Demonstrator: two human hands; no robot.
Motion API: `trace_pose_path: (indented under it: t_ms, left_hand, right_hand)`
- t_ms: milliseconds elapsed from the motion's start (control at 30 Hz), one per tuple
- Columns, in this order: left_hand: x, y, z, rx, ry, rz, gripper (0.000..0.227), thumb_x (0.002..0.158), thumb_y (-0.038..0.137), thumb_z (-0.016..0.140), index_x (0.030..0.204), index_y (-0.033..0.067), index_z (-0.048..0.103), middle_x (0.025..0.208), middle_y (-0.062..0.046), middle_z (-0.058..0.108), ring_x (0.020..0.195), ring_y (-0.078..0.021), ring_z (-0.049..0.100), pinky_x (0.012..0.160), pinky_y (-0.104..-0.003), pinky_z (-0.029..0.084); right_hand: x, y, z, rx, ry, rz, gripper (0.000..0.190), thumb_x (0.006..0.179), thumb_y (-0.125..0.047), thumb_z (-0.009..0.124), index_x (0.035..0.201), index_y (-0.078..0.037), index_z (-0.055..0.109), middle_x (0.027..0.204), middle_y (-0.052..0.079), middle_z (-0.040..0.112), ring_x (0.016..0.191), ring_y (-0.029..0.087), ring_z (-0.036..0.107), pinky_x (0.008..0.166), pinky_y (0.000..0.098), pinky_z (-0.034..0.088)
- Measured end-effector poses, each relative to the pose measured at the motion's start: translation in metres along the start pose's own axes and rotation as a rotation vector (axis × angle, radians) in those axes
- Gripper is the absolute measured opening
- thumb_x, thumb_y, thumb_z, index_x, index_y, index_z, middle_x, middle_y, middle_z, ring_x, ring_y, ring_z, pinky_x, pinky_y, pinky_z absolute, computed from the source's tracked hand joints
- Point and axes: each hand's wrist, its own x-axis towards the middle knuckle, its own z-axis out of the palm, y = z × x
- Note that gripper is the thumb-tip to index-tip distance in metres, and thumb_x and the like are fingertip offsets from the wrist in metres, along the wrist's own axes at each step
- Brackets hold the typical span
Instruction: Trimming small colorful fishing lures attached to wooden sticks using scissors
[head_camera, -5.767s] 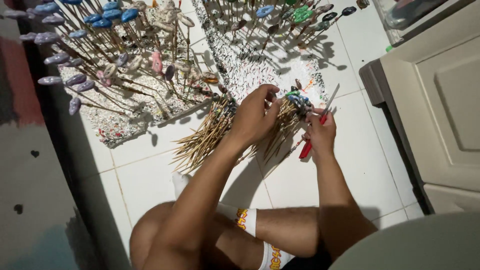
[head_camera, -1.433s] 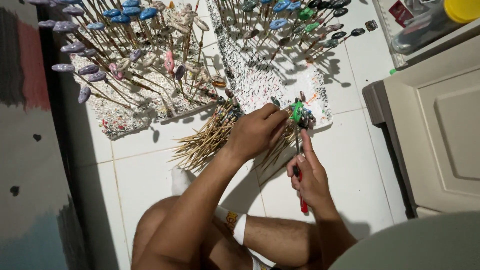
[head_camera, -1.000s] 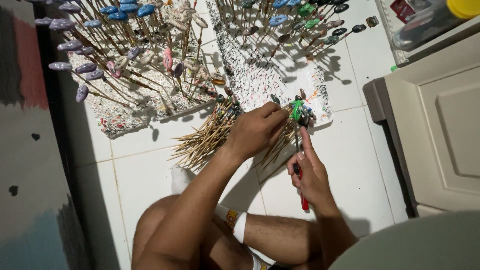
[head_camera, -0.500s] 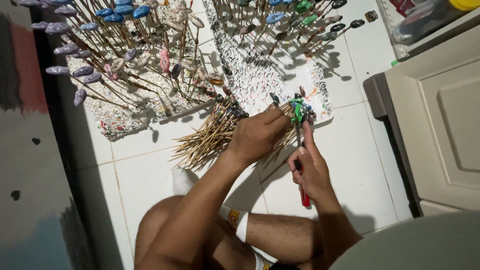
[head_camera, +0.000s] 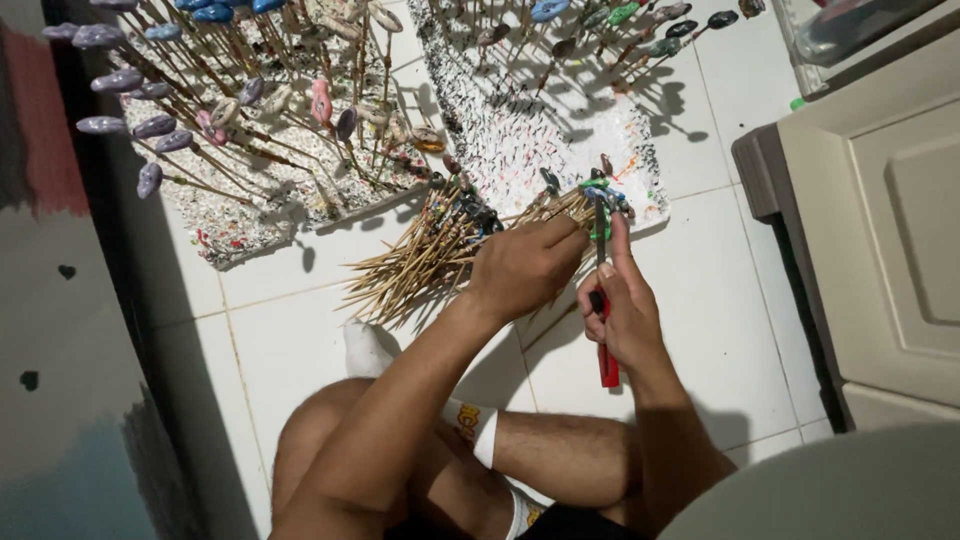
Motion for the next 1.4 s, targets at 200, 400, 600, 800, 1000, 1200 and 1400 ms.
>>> trace_pose_path:
  t_ms: [200, 400, 600, 800, 1000, 1200, 1400]
  left_hand:
    - [0.005, 0.005, -0.008, 0.013, 0.026, 0.057, 0.011, 0.097, 0.016, 0.055, 0.088, 0.0206, 0.060, 0.080, 0.004, 0.055, 0.065, -0.0188, 0.066, 0.053, -0.029, 0.053]
    - [0.006, -0.003, 0.016, -0.030, 0.188, 0.072, 0.008, 0.098, 0.018, 0.060, 0.091, 0.0178, 0.065, 0.081, 0.002, 0.053, 0.077, -0.0216, 0.063, 0.066, -0.031, 0.052]
    - [0.004, -0.011, 0.016, -0.175, 0.203, 0.095, 0.008, 0.096, 0.012, 0.064, 0.090, 0.0113, 0.070, 0.077, -0.004, 0.058, 0.072, -0.0257, 0.061, 0.064, -0.033, 0.052]
    - [0.007, -0.010, 0.004, -0.214, 0.180, 0.060, 0.007, 0.093, 0.014, 0.065, 0.089, 0.0104, 0.070, 0.077, -0.006, 0.055, 0.070, -0.0272, 0.058, 0.069, -0.033, 0.053]
    - [0.008, -0.011, -0.006, -0.167, 0.138, 0.027, 0.004, 0.089, 0.014, 0.070, 0.086, 0.0109, 0.070, 0.072, -0.006, 0.051, 0.068, -0.0268, 0.058, 0.066, -0.034, 0.053]
    - [0.001, -0.014, -0.002, -0.124, 0.098, 0.003, 0.005, 0.090, 0.017, 0.070, 0.089, 0.0129, 0.072, 0.072, -0.005, 0.056, 0.071, -0.0239, 0.063, 0.065, -0.032, 0.055]
    - [0.001, -0.011, -0.008, 0.005, 0.072, -0.032, 0.004, 0.089, 0.016, 0.068, 0.087, 0.0172, 0.071, 0.067, 0.000, 0.057, 0.065, -0.0187, 0.064, 0.060, -0.027, 0.055]
  right_hand:
    - [0.000, 0.006, -0.003, 0.027, 0.016, -0.011, 0.060, 0.108, -0.021, 0.029, 0.166, -0.022, 0.013, 0.065, 0.014, 0.049, 0.036, 0.016, 0.039, 0.030, 0.0234, 0.035]
    - [-0.003, -0.005, 0.002, 0.047, 0.046, 0.000, 0.061, 0.107, -0.016, 0.027, 0.166, -0.023, 0.009, 0.066, 0.013, 0.048, 0.039, 0.017, 0.039, 0.033, 0.0242, 0.034]
    - [-0.005, -0.002, 0.009, -0.009, 0.082, -0.003, 0.060, 0.109, -0.018, 0.028, 0.166, -0.021, 0.011, 0.066, 0.013, 0.049, 0.039, 0.016, 0.040, 0.034, 0.0235, 0.035]
    - [-0.005, 0.007, 0.013, -0.007, 0.098, -0.033, 0.059, 0.109, -0.020, 0.029, 0.166, -0.022, 0.011, 0.066, 0.012, 0.048, 0.039, 0.017, 0.040, 0.034, 0.0236, 0.035]
    - [-0.007, 0.006, 0.017, -0.041, 0.096, -0.054, 0.058, 0.110, -0.019, 0.030, 0.165, -0.021, 0.013, 0.066, 0.013, 0.050, 0.040, 0.016, 0.042, 0.034, 0.0232, 0.036]
    - [-0.006, 0.011, 0.017, -0.014, 0.086, -0.049, 0.059, 0.110, -0.020, 0.030, 0.166, -0.023, 0.012, 0.065, 0.012, 0.049, 0.038, 0.016, 0.041, 0.033, 0.0226, 0.036]
    - [-0.007, 0.006, 0.019, -0.018, 0.086, -0.038, 0.059, 0.110, -0.015, 0.031, 0.165, -0.022, 0.013, 0.065, 0.010, 0.049, 0.039, 0.014, 0.041, 0.034, 0.0217, 0.036]
